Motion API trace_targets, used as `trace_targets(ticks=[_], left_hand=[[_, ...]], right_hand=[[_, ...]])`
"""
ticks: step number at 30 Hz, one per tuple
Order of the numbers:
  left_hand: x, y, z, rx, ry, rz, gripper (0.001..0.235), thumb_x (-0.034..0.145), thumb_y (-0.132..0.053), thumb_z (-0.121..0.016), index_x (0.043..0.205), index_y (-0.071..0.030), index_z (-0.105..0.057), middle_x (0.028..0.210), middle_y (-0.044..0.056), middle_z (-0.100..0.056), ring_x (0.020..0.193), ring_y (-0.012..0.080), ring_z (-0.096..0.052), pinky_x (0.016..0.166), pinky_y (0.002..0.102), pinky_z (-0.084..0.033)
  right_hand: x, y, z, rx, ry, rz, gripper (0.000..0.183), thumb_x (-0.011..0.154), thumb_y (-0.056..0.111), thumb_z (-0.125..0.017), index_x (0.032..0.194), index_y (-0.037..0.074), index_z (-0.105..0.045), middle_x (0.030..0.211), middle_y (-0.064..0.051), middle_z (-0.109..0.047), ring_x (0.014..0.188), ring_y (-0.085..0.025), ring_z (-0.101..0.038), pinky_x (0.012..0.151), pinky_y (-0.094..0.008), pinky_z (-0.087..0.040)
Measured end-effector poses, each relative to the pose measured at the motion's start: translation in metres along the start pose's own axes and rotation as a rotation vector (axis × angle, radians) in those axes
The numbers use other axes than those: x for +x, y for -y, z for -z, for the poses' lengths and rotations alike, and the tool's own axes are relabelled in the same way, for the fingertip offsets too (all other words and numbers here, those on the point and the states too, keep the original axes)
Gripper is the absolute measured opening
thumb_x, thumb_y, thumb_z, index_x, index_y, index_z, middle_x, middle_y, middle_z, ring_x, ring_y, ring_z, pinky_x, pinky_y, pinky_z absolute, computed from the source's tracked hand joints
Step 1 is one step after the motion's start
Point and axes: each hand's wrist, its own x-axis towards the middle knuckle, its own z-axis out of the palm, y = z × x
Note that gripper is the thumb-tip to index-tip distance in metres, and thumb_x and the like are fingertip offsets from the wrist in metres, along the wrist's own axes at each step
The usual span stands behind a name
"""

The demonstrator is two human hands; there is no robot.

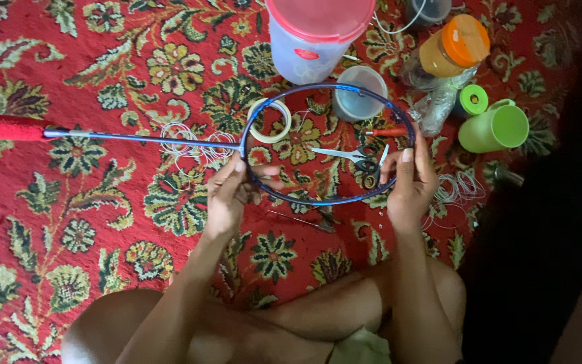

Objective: The person sits on a rug and assembles a fishing net by threading a white string through a blue circular hoop. They use a small tool to pull the string through the hoop and secure it with a knot. The person also handles a container of black beads and a roll of tape.

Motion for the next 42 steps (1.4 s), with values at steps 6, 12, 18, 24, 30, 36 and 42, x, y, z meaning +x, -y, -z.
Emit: trace_targets(ticks=[6,12,18,24,30,36,42], left_hand=[[-0.007,-0.012,-0.015,-0.038,-0.039,-0.007,0.038,0.098,-0.018,-0.056,0.135,-0.012,-0.061,0.097,0.028,-0.073,0.068,0.0276,-0.072,0.043,0.026,-0.055],[-0.005,-0.010,-0.010,-0.026,-0.004,-0.005,0.040,0.097,-0.014,-0.056,0.137,-0.011,-0.059,0.096,0.028,-0.073,0.073,0.0309,-0.075,0.043,0.027,-0.056],[-0.002,-0.002,-0.002,-0.054,0.035,-0.010,0.043,0.096,-0.012,-0.055,0.139,-0.009,-0.055,0.099,0.029,-0.073,0.074,0.0306,-0.074,0.046,0.026,-0.057],[-0.003,0.000,-0.001,-0.041,0.125,-0.004,0.045,0.097,-0.009,-0.054,0.142,-0.006,-0.052,0.100,0.030,-0.071,0.077,0.0345,-0.075,0.049,0.032,-0.062],[-0.002,-0.002,-0.004,-0.149,0.253,0.159,0.047,0.099,-0.025,-0.050,0.138,0.002,-0.054,0.085,0.029,-0.071,0.079,0.0366,-0.075,0.059,0.035,-0.064],[-0.002,0.019,0.009,-0.264,0.320,0.305,0.050,0.099,-0.028,-0.052,0.134,0.007,-0.056,0.080,0.027,-0.068,0.079,0.0373,-0.073,0.060,0.036,-0.063],[-0.002,0.019,0.011,-0.294,0.351,0.317,0.048,0.097,-0.026,-0.053,0.132,0.007,-0.057,0.078,0.025,-0.066,0.082,0.0367,-0.073,0.066,0.037,-0.063]], right_hand=[[0.003,0.014,-0.003,-0.012,0.005,-0.054,0.040,0.111,0.007,-0.040,0.150,0.001,-0.043,0.071,-0.017,-0.059,0.051,-0.018,-0.054,0.050,-0.026,-0.045],[0.001,0.005,-0.004,-0.015,-0.029,-0.084,0.038,0.111,0.010,-0.041,0.148,0.002,-0.045,0.069,-0.017,-0.057,0.051,-0.019,-0.055,0.050,-0.026,-0.043],[-0.002,0.005,-0.004,-0.003,-0.028,-0.152,0.039,0.112,0.007,-0.041,0.150,0.000,-0.044,0.072,-0.021,-0.059,0.052,-0.020,-0.054,0.050,-0.026,-0.044],[-0.002,-0.002,-0.002,-0.035,-0.043,-0.238,0.037,0.112,0.009,-0.041,0.148,0.004,-0.048,0.071,-0.018,-0.058,0.054,-0.019,-0.054,0.049,-0.024,-0.043],[-0.003,-0.002,-0.004,-0.064,-0.114,-0.270,0.035,0.113,0.013,-0.041,0.145,0.005,-0.051,0.067,-0.012,-0.055,0.048,-0.014,-0.049,0.045,-0.021,-0.038],[-0.008,-0.027,0.008,-0.071,-0.194,-0.278,0.036,0.113,0.016,-0.043,0.148,0.012,-0.052,0.067,-0.005,-0.051,0.045,-0.008,-0.044,0.041,-0.020,-0.036],[-0.007,-0.010,-0.004,0.006,-0.238,-0.220,0.034,0.114,0.013,-0.042,0.146,0.006,-0.051,0.067,-0.004,-0.042,0.045,-0.009,-0.041,0.041,-0.021,-0.031]])
